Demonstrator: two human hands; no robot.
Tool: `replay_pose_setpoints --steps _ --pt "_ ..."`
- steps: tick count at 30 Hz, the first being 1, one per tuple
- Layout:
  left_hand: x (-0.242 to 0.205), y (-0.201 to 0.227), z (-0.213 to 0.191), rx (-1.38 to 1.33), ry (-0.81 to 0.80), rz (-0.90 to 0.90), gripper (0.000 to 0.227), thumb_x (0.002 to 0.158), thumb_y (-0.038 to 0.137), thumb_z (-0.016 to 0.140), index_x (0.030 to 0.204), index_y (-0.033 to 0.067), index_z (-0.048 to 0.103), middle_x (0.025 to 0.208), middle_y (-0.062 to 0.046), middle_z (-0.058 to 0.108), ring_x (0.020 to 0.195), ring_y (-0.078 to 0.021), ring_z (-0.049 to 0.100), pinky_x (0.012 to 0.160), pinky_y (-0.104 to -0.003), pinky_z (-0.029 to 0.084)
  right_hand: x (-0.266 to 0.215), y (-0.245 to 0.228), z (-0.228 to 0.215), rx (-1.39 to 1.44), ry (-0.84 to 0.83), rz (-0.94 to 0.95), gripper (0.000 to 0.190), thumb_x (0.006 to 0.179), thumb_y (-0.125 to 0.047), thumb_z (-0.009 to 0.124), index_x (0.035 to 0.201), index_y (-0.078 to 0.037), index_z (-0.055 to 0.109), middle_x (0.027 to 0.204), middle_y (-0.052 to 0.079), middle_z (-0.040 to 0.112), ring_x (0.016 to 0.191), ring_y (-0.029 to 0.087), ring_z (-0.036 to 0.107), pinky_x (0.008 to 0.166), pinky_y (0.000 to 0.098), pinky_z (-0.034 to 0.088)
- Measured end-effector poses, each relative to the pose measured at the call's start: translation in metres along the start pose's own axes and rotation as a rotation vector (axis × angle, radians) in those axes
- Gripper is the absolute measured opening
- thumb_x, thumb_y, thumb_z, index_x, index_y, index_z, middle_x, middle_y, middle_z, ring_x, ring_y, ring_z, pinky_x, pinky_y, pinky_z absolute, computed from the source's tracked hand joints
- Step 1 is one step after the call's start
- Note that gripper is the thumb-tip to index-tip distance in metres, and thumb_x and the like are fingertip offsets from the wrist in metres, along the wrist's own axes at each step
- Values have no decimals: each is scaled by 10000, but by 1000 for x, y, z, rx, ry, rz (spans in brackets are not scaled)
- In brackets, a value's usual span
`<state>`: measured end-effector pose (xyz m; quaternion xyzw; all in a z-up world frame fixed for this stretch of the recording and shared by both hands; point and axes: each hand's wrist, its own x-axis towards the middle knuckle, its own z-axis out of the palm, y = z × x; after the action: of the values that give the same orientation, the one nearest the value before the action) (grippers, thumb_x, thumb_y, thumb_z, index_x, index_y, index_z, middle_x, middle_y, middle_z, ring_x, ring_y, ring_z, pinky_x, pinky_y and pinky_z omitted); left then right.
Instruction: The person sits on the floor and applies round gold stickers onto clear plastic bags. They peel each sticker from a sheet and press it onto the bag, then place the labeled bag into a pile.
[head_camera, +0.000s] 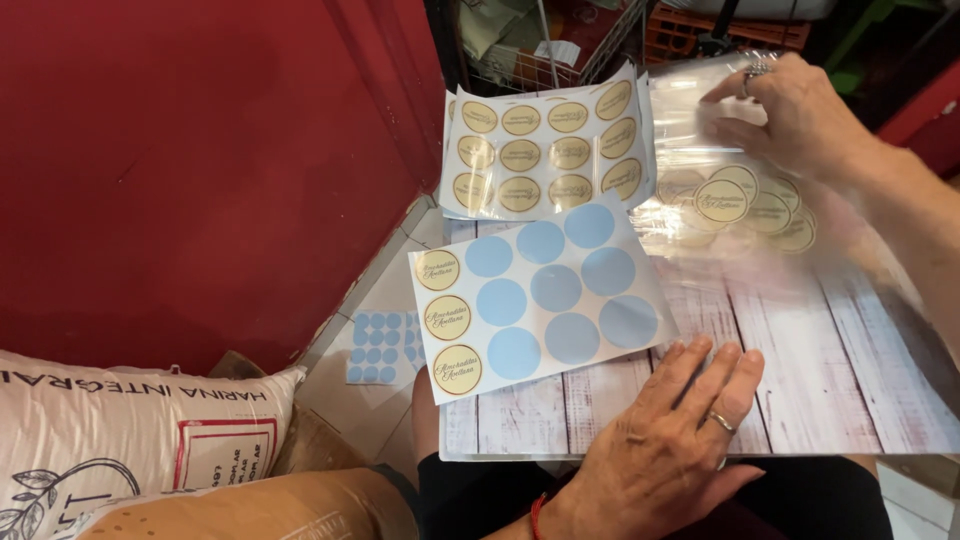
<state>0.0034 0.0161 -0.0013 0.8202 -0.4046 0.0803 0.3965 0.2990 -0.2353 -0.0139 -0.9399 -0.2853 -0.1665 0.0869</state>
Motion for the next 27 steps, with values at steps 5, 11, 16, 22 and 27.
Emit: replay_pose_setpoints --steps 5,11,16,22,27 --pt "0 -1 -1 -54 4 -12 729 948 241 490 1521 -153 275 1535 -367 375 1486 -523 337 1310 -572 231 1 -20 -10 279 120 122 198 1055 49 742 1252 68 750 981 199 750 732 236 695 637 315 579" --pt "0 -3 2 -51 2 2 726 950 237 495 1526 -148 279 1543 -356 374 1485 -525 343 1308 -593 232 12 -37 -34 469 -61 309 482 964 -29 690 1424 60 573 1356 257 631 1105 379 641 810 465 590" --pt "-1 -4 2 -54 -8 13 693 988 258 434 1523 -159 290 1546 -373 372 1492 -542 342 1316 -598 224 2 -5 6 0 37 -57 209 941 -176 840 1136 -112 806 907 114 712 774 208 605 731 350 528" --pt "0 -3 4 -20 -21 6 704 973 245 469 1529 -150 293 1547 -341 369 1500 -522 337 1317 -585 226 7 -23 -2 339 209 109 108 1067 61 763 1170 92 766 1051 228 762 790 269 740 685 301 617" --pt "1 -4 4 -37 -23 1 704 971 246 467 1523 -154 291 1546 -352 371 1493 -527 336 1312 -589 216 14 -11 -5 458 184 249 84 1070 -15 826 1122 31 780 882 121 733 590 96 541 481 236 420"
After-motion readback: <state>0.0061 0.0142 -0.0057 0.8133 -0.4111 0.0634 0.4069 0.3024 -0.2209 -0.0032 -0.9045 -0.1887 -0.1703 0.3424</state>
